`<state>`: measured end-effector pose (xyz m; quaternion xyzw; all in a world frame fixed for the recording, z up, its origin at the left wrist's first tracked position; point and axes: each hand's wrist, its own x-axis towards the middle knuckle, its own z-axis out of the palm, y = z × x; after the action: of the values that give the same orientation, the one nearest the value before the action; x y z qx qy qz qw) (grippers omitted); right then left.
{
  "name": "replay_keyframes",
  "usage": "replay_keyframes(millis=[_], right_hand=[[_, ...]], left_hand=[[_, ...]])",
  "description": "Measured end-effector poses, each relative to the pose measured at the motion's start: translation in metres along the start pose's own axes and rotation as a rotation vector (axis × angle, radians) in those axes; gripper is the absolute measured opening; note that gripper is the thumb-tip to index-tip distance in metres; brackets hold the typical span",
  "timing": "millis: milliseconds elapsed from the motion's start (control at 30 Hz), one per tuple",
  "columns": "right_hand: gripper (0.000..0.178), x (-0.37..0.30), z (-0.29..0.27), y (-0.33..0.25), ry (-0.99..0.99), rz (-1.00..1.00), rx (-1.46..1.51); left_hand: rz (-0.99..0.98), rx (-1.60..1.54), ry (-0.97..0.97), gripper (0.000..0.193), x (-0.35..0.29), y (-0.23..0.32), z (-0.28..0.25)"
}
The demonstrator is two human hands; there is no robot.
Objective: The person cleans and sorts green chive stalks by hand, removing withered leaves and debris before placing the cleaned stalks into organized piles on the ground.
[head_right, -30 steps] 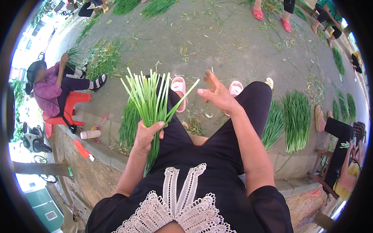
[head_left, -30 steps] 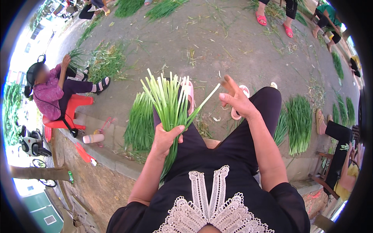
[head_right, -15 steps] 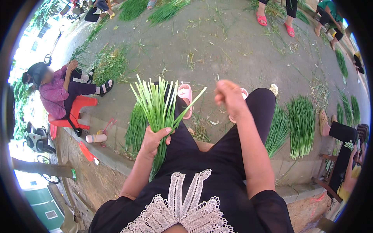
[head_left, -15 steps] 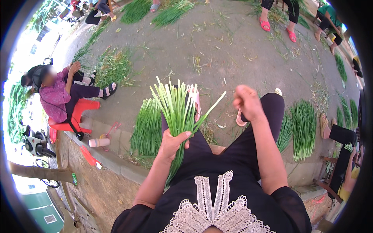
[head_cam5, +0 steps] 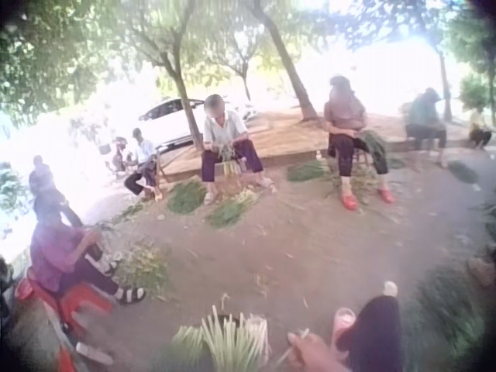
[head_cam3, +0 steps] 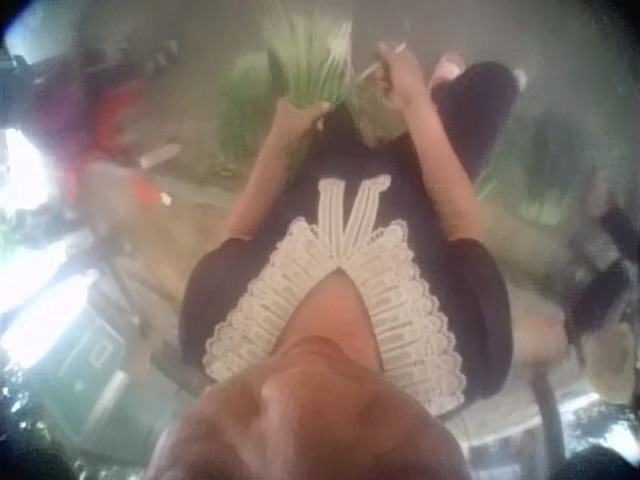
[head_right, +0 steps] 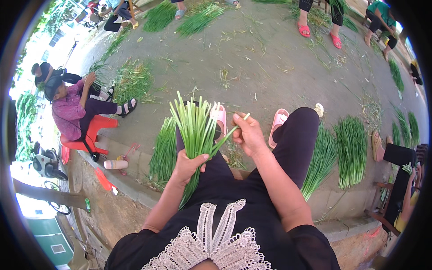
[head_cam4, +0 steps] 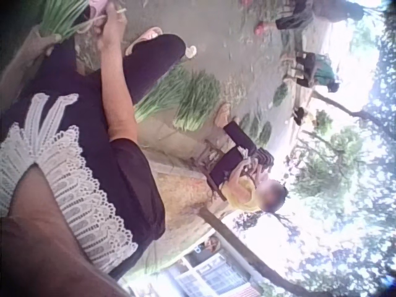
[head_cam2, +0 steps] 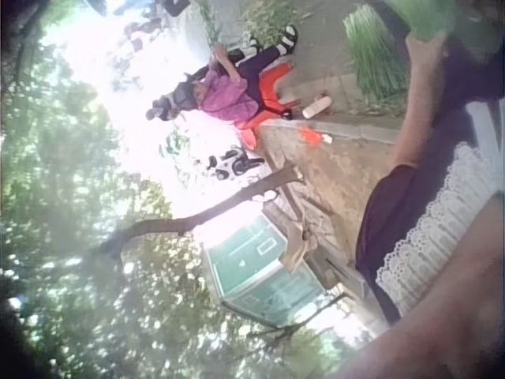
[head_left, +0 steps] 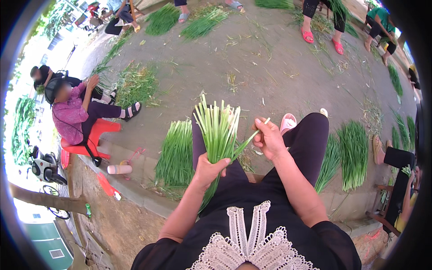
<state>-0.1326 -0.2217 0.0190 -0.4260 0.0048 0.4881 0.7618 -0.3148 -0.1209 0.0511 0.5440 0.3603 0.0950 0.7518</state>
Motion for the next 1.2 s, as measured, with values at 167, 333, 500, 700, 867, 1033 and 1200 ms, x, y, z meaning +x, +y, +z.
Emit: replay_keyframes(millis=[167, 333, 500, 700, 867, 1033, 1200], right_hand=[[0.013, 0.005, -0.036, 0.001, 0.175, -0.041, 0.045], [0.009, 0.017, -0.084, 0.004, 0.328, -0.151, 0.066], [0.049, -0.012, -0.055, 0.01, -0.035, 0.036, -0.202], [0.047, -0.028, -0.025, 0.013, -0.131, 0.118, 0.141], [0.049, -0.041, -0.026, 0.009, -0.088, 0.125, 0.186], [0.05, -0.048, -0.036, -0.006, -0.03, 0.006, 0.13], [0.032, -0.047, -0.046, -0.071, 0.164, -0.286, 0.287]], left_hand=[[-0.005, 0.071, -0.006, 0.012, 0.0, 0.001, -0.003], [0.003, 0.0, -0.016, 0.013, 0.0, -0.001, -0.007], [-0.024, -0.025, -0.061, 0.014, -0.001, 0.005, -0.01], [-0.012, 0.123, -0.171, 0.019, -0.009, 0.009, 0.0], [-0.014, 0.18, -0.192, 0.023, -0.015, 0.009, 0.004], [-0.023, 0.186, -0.158, 0.022, -0.009, 0.002, 0.0], [-0.002, 0.064, -0.09, 0.017, -0.004, -0.008, -0.018]])
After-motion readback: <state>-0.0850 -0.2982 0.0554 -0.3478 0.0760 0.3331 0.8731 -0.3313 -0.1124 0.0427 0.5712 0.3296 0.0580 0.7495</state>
